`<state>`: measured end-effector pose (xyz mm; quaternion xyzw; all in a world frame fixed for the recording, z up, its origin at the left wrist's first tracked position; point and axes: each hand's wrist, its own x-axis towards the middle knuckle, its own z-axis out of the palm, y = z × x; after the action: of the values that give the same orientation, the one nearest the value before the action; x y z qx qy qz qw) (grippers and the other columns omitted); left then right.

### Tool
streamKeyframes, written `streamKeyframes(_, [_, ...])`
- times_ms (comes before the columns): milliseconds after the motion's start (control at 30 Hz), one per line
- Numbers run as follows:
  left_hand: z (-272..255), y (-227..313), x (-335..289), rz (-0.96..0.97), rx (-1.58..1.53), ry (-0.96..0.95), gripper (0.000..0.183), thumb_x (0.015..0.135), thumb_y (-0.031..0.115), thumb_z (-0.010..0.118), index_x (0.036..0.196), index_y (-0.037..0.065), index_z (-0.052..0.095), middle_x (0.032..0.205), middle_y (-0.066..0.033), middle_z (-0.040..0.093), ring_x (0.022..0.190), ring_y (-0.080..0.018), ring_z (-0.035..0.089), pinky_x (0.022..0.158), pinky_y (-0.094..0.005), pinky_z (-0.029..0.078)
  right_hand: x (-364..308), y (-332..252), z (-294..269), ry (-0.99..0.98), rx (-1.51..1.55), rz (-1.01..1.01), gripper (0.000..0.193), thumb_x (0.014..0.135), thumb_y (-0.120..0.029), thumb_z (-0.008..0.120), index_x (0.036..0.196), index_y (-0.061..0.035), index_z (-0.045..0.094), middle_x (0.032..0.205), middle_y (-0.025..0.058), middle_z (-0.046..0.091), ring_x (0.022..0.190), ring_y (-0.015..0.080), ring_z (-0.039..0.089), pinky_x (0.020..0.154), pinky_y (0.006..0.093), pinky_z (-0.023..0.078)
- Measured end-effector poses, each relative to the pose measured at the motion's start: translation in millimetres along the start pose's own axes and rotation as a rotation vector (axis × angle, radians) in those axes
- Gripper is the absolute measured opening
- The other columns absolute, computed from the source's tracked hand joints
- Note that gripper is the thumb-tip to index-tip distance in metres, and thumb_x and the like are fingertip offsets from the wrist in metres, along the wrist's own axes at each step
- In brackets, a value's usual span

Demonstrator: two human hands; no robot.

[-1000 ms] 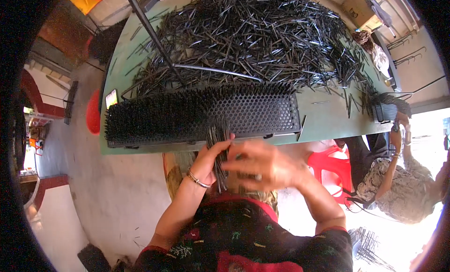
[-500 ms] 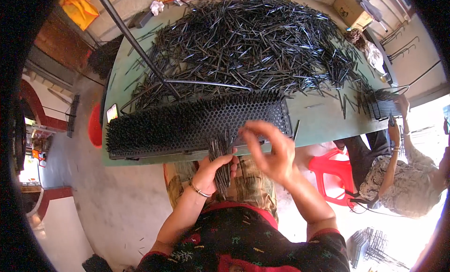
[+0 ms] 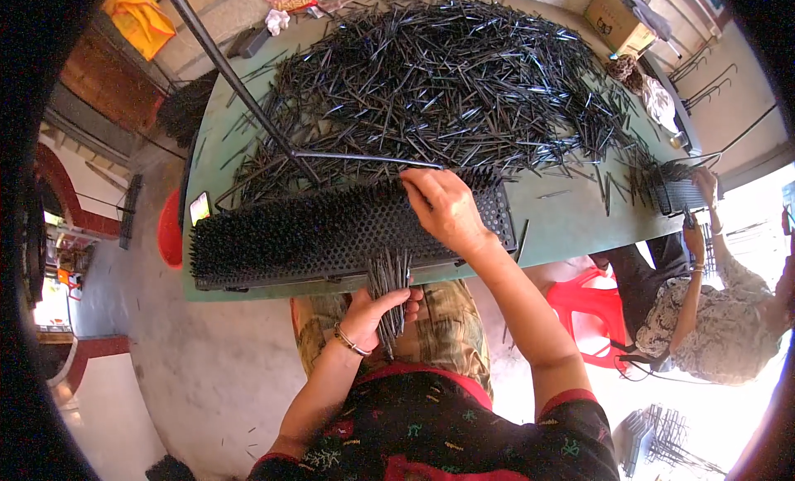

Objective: The person inserts long black pins into a perforated rubber mat by hand.

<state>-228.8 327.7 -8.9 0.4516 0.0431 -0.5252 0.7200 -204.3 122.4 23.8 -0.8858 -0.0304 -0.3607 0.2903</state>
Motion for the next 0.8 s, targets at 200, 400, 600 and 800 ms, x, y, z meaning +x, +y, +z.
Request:
streamKeyframes(200, [5,5,-3,-0.014,-0.014,-0.005,0.019,0.086,0.01,0.058,0.103,0.001,0.057,0.093,-0.0112,0.066,0.077,-0.0159,0.063,0.067,-0.0292,0.054,0,-6,-4,-0.137,-0.049,-0.129,0.019,0.076,-0.006,0.067,0.095,-0.0036,0.064,0.092,0.0105,0.063,0.081,0.0266,0.061,0.073,0.0349,0.048])
streamKeyframes(400, [7,6,-6,0.071,0.018,-0.014,0.019,0.085,0.009,0.058,0.102,0.0,0.057,0.094,-0.0119,0.066,0.076,-0.0156,0.063,0.065,-0.0286,0.054,-24,-28,-25,-0.449,0.372,0.537,0.023,0.084,-0.018,0.067,0.096,0.0014,0.065,0.083,0.0081,0.063,0.072,0.01,0.058,0.061,0.0241,0.046])
streamKeyframes(600, [7,5,0,0.058,0.084,-0.075,0.021,0.084,0.007,0.059,0.104,0.0,0.056,0.093,-0.0122,0.066,0.075,-0.0156,0.063,0.061,-0.028,0.053,-24,-24,-37,-0.427,0.712,0.878,0.02,0.085,-0.015,0.063,0.093,0.0029,0.066,0.079,0.004,0.066,0.07,0.0067,0.057,0.063,0.0208,0.046])
streamKeyframes(800, [11,7,0,-0.015,-0.133,-0.095,0.027,0.084,0.008,0.057,0.11,0.001,0.055,0.094,-0.0128,0.065,0.074,-0.0168,0.062,0.063,-0.0293,0.052,-5,-16,-48,-0.212,0.694,0.786,0.027,0.09,-0.013,0.057,0.111,0.0044,0.057,0.082,0.008,0.066,0.072,0.0097,0.059,0.065,0.0228,0.049])
